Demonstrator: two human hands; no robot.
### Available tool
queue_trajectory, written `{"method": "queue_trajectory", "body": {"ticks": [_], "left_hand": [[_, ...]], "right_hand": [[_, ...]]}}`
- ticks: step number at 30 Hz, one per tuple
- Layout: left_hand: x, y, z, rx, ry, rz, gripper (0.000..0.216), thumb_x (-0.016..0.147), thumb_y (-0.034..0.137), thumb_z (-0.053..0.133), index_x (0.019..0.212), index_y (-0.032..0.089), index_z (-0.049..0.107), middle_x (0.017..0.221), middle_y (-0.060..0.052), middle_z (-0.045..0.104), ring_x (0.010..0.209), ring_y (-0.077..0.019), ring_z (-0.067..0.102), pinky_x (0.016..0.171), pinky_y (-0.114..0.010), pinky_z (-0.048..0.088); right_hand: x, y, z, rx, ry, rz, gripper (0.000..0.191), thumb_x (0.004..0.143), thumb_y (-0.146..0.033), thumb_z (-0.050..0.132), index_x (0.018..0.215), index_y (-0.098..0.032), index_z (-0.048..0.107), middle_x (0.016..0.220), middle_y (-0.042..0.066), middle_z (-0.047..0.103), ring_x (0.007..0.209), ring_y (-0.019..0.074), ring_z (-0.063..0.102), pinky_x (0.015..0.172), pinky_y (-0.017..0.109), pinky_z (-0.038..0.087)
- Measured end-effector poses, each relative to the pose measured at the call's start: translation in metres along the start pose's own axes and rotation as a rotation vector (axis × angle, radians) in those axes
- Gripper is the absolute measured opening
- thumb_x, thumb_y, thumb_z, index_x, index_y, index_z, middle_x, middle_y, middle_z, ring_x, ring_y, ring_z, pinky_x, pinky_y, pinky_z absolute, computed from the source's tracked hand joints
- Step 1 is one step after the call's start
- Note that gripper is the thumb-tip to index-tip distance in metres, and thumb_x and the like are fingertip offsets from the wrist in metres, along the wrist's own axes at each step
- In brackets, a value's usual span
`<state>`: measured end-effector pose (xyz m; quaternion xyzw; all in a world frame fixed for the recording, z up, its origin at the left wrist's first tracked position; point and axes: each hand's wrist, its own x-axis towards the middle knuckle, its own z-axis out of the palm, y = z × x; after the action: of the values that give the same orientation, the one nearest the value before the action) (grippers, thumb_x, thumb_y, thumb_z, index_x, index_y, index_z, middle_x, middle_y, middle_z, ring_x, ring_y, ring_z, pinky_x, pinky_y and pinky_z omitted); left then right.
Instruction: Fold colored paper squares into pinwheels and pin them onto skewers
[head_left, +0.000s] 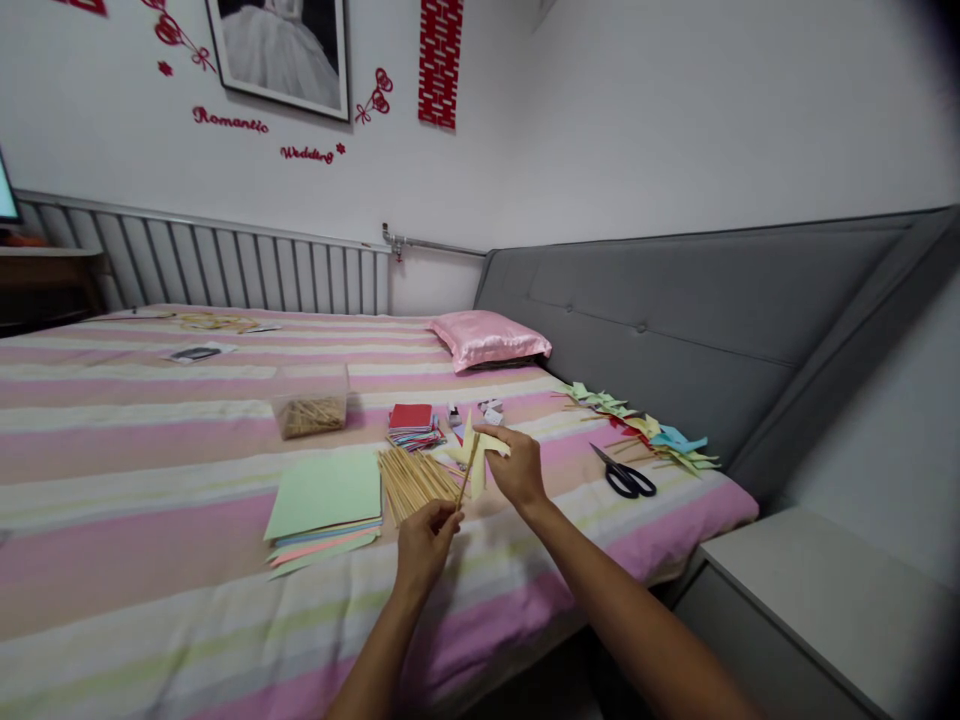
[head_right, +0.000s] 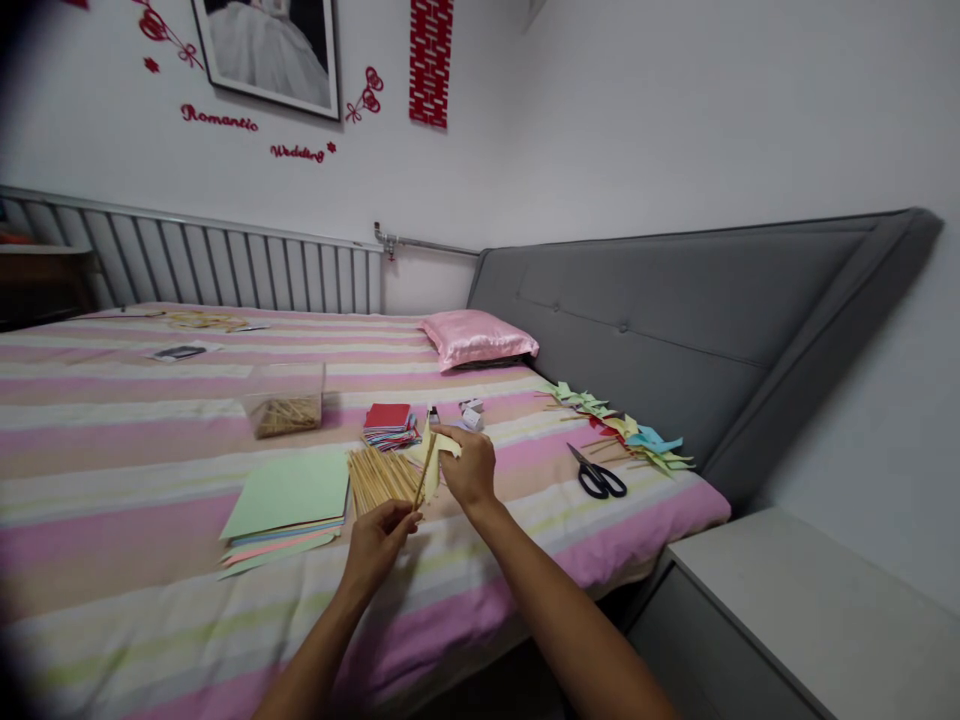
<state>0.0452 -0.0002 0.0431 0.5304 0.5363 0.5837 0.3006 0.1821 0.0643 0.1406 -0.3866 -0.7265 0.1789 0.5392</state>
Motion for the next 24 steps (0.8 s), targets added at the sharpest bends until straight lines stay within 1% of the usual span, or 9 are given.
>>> {"method": "queue_trajectory", "body": {"ticks": [6, 11, 15, 20, 24], "left_hand": [[-0.002, 0.008, 0.001, -0.040, -0.008, -0.034, 0.018, 0.068, 0.034, 0.064, 0.073, 0.017, 0.065, 0.057, -0.002, 0.064, 0.058, -0.0188, 0.062, 0.052, -0.025, 0.044], [-0.001, 0.009, 0.001, -0.063, 0.007, -0.046, 0.020, 0.065, 0.036, 0.066, 0.072, 0.017, 0.066, 0.059, -0.003, 0.066, 0.058, -0.0194, 0.062, 0.052, -0.026, 0.045], [-0.001, 0.007, -0.001, -0.066, 0.032, -0.048, 0.019, 0.065, 0.035, 0.065, 0.072, 0.017, 0.067, 0.060, -0.003, 0.066, 0.061, -0.0200, 0.063, 0.055, -0.027, 0.046], [-0.001, 0.010, -0.001, -0.090, 0.064, -0.060, 0.018, 0.065, 0.034, 0.065, 0.072, 0.017, 0.066, 0.062, -0.003, 0.067, 0.063, -0.0203, 0.063, 0.058, -0.028, 0.047], [0.000, 0.013, -0.001, -0.136, 0.074, -0.096, 0.023, 0.064, 0.038, 0.064, 0.072, 0.016, 0.065, 0.062, -0.004, 0.067, 0.061, -0.0202, 0.064, 0.053, -0.027, 0.047]], "right_hand": [[-0.003, -0.007, 0.001, -0.110, 0.078, 0.000, 0.038, 0.062, -0.009, 0.050, 0.087, -0.026, 0.073, 0.084, 0.001, 0.073, 0.083, 0.0234, 0.062, 0.081, 0.034, 0.045], [-0.005, -0.014, 0.003, -0.157, 0.099, -0.031, 0.022, 0.066, -0.015, 0.057, 0.080, -0.025, 0.070, 0.078, 0.000, 0.072, 0.073, 0.0212, 0.061, 0.087, 0.036, 0.039], [-0.006, -0.016, 0.006, -0.179, 0.093, -0.089, 0.019, 0.068, -0.016, 0.058, 0.083, -0.023, 0.068, 0.077, 0.000, 0.071, 0.065, 0.0183, 0.061, 0.085, 0.035, 0.038], [-0.009, -0.021, 0.009, -0.150, 0.101, -0.098, 0.018, 0.072, -0.018, 0.057, 0.088, -0.021, 0.065, 0.076, 0.001, 0.071, 0.064, 0.0172, 0.062, 0.087, 0.036, 0.037], [-0.013, -0.026, 0.010, -0.080, 0.133, -0.143, 0.018, 0.076, -0.023, 0.057, 0.093, -0.020, 0.063, 0.077, 0.001, 0.071, 0.064, 0.0154, 0.063, 0.092, 0.036, 0.035]]}}
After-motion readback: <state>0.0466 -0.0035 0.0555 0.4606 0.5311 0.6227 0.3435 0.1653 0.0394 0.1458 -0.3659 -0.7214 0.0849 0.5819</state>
